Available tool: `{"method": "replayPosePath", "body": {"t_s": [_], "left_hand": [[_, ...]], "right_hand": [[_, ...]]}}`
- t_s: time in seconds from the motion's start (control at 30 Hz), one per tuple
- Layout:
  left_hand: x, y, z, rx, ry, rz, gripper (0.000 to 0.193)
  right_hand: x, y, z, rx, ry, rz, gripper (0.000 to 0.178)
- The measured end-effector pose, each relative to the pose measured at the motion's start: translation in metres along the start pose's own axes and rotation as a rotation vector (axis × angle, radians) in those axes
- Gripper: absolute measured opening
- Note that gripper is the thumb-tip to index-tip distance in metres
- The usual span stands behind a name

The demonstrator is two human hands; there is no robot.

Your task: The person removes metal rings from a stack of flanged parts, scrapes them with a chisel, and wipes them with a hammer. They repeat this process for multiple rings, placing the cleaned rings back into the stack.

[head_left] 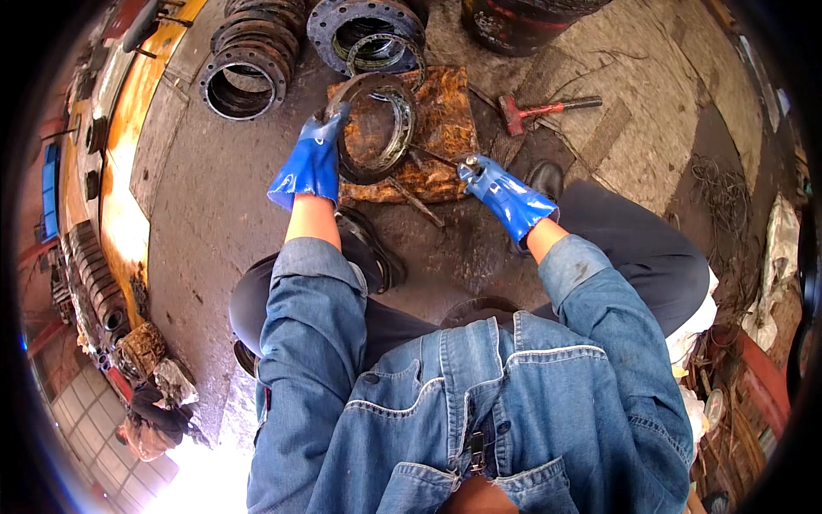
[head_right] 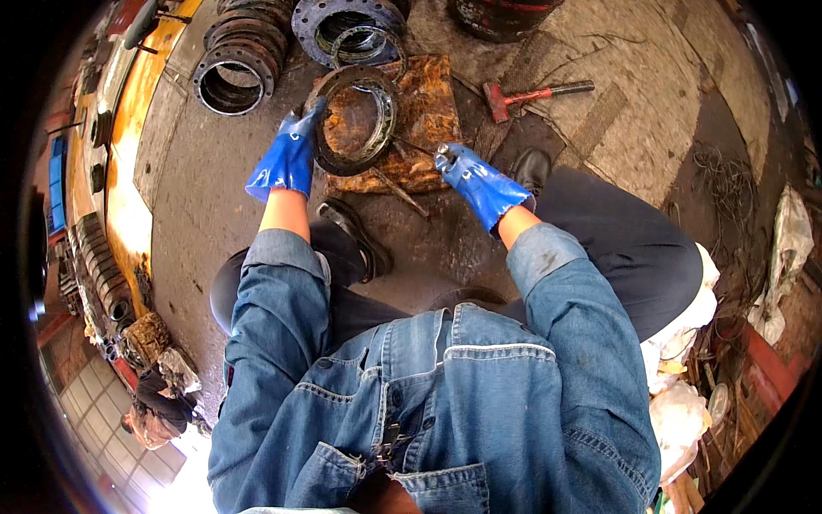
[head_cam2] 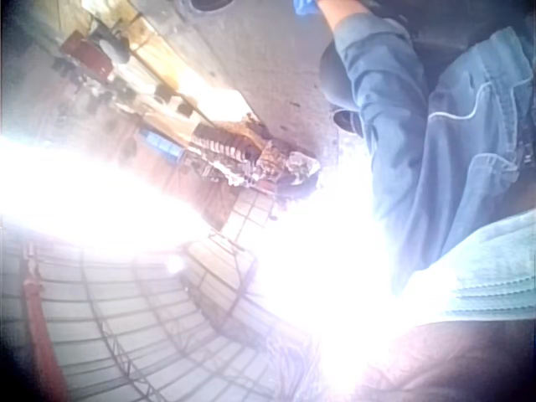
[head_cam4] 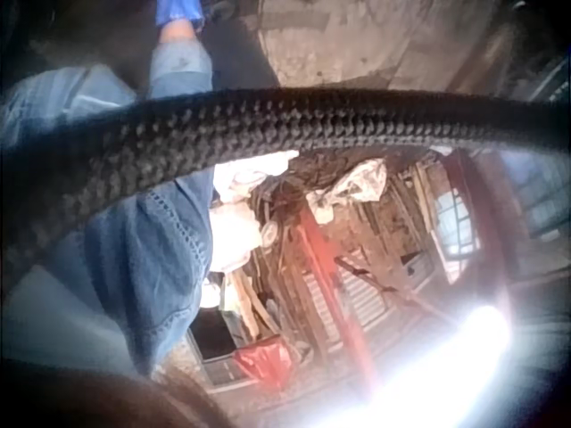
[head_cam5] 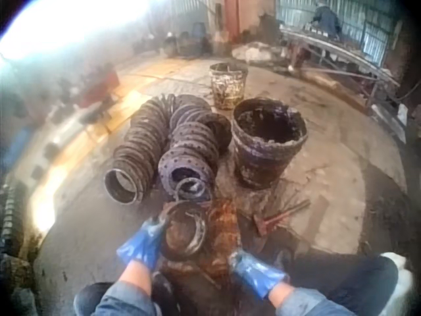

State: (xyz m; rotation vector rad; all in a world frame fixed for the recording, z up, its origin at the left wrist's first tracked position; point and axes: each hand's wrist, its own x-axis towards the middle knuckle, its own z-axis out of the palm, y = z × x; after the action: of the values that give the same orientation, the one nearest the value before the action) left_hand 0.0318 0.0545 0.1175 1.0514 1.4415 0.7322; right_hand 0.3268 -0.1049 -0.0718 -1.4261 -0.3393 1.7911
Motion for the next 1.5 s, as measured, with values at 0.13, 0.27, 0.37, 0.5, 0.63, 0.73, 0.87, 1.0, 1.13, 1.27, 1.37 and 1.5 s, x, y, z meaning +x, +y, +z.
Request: {"method": "replayPosePath", "body": {"t_s": [0.13, 0.27, 0.37, 0.5, 0.63, 0.73, 0.87, 1.0, 1.13, 1.27, 1.37, 1.5], "left_hand": [[-0.026, -0.001, -0.020, 0.018, 0.073, -0.004, 0.057], [-0.024, 0.000, -0.019, 0.108, 0.046, 0.019, 0.058], [-0.008, -0.008, -0.029, 0.326, 0.059, 0.006, 0.059], [-0.005, -0.004, -0.009, 0.470, 0.092, -0.008, 0.061], [-0.023, -0.001, -0.022, 0.424, 0.140, -0.086, 0.065], [-0.043, 0.016, -0.019, 0.306, 0.151, -0.113, 0.066], [-0.037, 0.024, 0.002, 0.284, 0.158, -0.118, 0.067], [-0.021, 0.001, -0.020, 0.331, 0.159, -0.069, 0.062], [-0.003, -0.021, -0.026, 0.269, 0.187, -0.069, 0.056], [-0.005, -0.022, -0.029, 0.105, 0.179, -0.072, 0.054], [0.023, -0.002, 0.038, 0.012, 0.028, -0.025, 0.049], [-0.010, -0.025, -0.033, 0.104, 0.238, -0.092, 0.054]], "right_hand": [[-0.091, -0.047, 0.080, -0.694, 0.047, 0.057, 0.032], [-0.166, -0.098, 0.109, -0.576, -0.093, 0.076, 0.043], [-0.165, -0.100, 0.111, -0.809, -0.171, 0.064, 0.049], [-0.114, -0.047, 0.099, -0.261, 0.090, 0.273, 0.040], [-0.122, -0.073, 0.138, 0.248, 0.149, 0.457, 0.033], [-0.122, -0.098, 0.137, 0.313, 0.086, 0.485, 0.023], [-0.059, -0.083, 0.075, 0.195, 0.222, 0.436, 0.027], [-0.033, -0.084, 0.082, 0.405, 0.441, 0.691, 0.030], [0.012, -0.054, 0.068, 0.074, 0.425, 0.388, 0.022], [0.055, -0.039, 0.033, -0.205, 0.149, 0.136, 0.027], [0.097, -0.063, -0.098, -0.469, 0.211, -0.260, 0.028], [-0.024, -0.148, 0.096, -0.486, 0.109, -0.126, 0.023]]}}
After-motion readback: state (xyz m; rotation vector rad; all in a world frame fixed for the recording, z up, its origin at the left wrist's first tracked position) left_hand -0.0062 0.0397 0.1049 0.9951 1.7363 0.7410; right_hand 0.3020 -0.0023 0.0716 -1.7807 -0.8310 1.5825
